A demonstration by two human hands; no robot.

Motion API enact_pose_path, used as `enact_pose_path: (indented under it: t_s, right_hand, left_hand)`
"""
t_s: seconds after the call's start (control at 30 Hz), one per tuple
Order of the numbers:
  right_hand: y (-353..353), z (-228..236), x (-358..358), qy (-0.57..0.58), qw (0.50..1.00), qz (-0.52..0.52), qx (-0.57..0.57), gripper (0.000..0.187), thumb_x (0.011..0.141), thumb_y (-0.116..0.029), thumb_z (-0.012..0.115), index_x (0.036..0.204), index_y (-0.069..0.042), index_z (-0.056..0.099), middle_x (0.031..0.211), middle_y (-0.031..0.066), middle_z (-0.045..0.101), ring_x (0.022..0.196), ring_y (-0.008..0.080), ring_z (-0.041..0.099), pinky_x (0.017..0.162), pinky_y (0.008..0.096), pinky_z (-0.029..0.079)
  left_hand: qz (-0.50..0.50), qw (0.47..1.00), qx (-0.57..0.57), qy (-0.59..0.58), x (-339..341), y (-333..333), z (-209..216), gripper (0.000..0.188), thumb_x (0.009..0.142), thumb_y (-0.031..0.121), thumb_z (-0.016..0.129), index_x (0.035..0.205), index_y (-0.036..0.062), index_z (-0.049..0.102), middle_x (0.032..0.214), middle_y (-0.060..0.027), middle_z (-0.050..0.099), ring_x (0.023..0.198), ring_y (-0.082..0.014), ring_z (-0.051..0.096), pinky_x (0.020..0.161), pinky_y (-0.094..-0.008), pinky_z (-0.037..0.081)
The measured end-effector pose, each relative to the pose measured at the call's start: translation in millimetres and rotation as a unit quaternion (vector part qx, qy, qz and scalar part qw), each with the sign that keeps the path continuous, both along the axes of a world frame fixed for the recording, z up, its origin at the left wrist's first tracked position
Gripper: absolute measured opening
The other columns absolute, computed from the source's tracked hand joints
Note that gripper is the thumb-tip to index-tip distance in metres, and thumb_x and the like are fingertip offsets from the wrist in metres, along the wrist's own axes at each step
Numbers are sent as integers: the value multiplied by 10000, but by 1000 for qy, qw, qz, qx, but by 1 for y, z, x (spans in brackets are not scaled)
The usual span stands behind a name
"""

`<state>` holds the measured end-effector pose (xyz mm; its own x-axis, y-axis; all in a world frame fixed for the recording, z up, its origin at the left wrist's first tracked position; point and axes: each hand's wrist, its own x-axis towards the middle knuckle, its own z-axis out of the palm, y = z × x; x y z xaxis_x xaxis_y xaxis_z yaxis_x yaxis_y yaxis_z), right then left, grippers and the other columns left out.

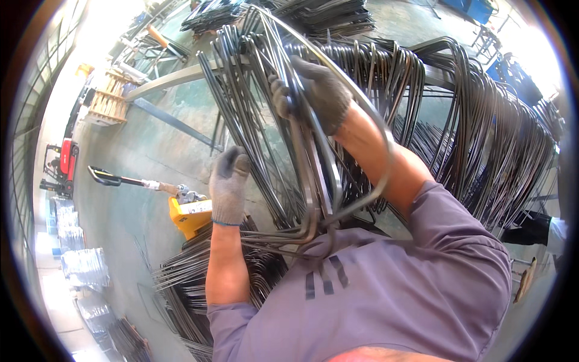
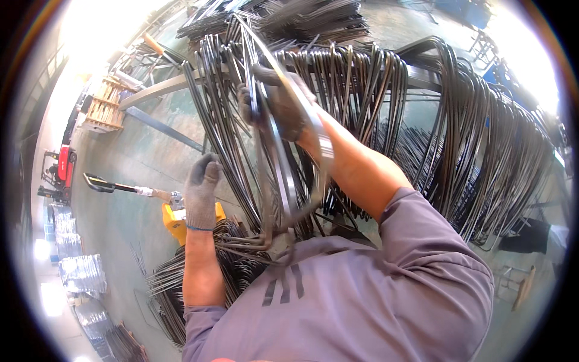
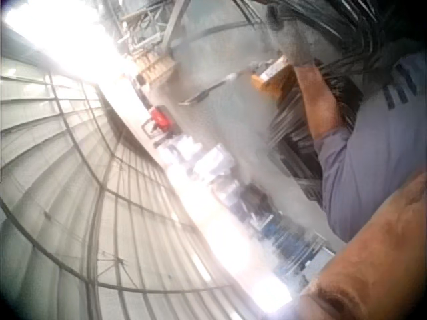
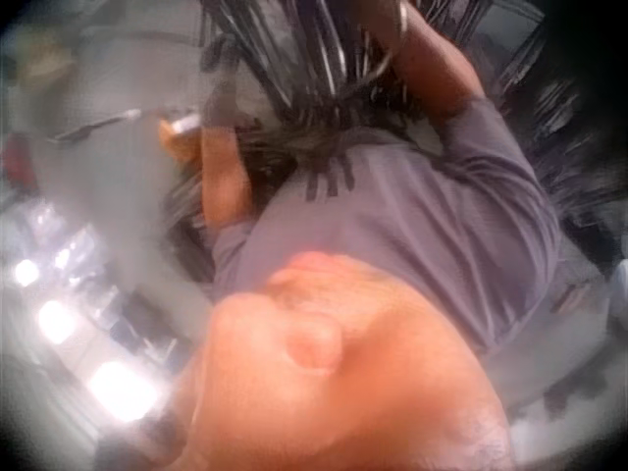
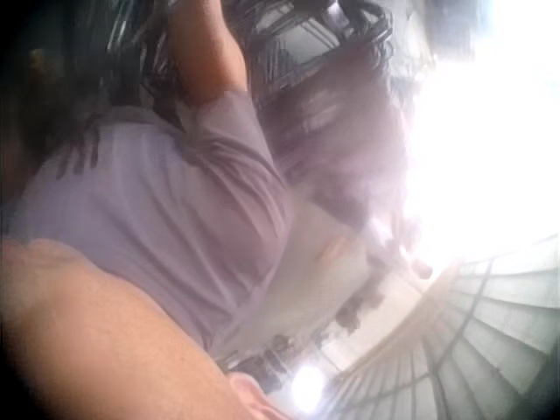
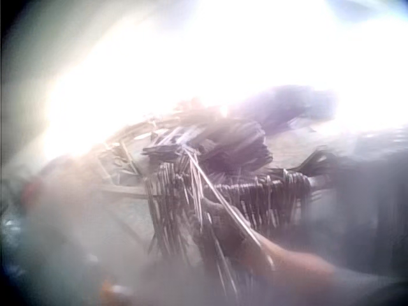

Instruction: The person repeatedly picks up bundles of rectangular metal wire frames from a pile on the floor and stacks them onto a growing pile. The person wears gloves and handles the frames by hand, lifting and placing them in a repetitive cycle.

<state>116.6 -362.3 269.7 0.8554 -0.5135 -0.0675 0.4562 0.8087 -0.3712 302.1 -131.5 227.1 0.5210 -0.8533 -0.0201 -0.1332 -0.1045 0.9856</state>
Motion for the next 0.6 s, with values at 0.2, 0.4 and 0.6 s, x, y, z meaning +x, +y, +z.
enact_pose_path:
  t_s: [0.2, 0.4, 0.6]
  right_hand:
    - [27, 61, 103, 45, 988, -66, -135, 216, 1087, -197, 711, 1127, -5, 620, 888, 57, 614, 738, 196, 660, 743, 389, 651]
    - [68, 84, 109, -99, 994, 34, 15, 797, 1060, -612, 686, 1400, 81, 486, 1111, 169, 600, 1133, 357, 660, 1167, 626, 506]
    - [10, 66, 153, -97, 983, -58, 146, 1106, 986, -793, 643, 1574, 96, 349, 1311, 248, 559, 1284, 477, 643, 1130, 681, 558]
  left_hand:
    - [-133, 943, -67, 297, 63, 14, 27, 820, 1104, 660, 563, 1514, -50, 588, 1441, -257, 694, 1243, -399, 710, 1146, -573, 543]
    - [-208, 944, -117, 228, 84, 46, 176, 1012, 1078, 820, 442, 1588, -47, 549, 1512, -269, 663, 1309, -405, 704, 1156, -621, 520]
    - [-166, 980, -43, -104, 26, 20, 225, 952, 1135, 759, 388, 1571, -68, 565, 1501, -271, 666, 1343, -381, 680, 1138, -533, 550]
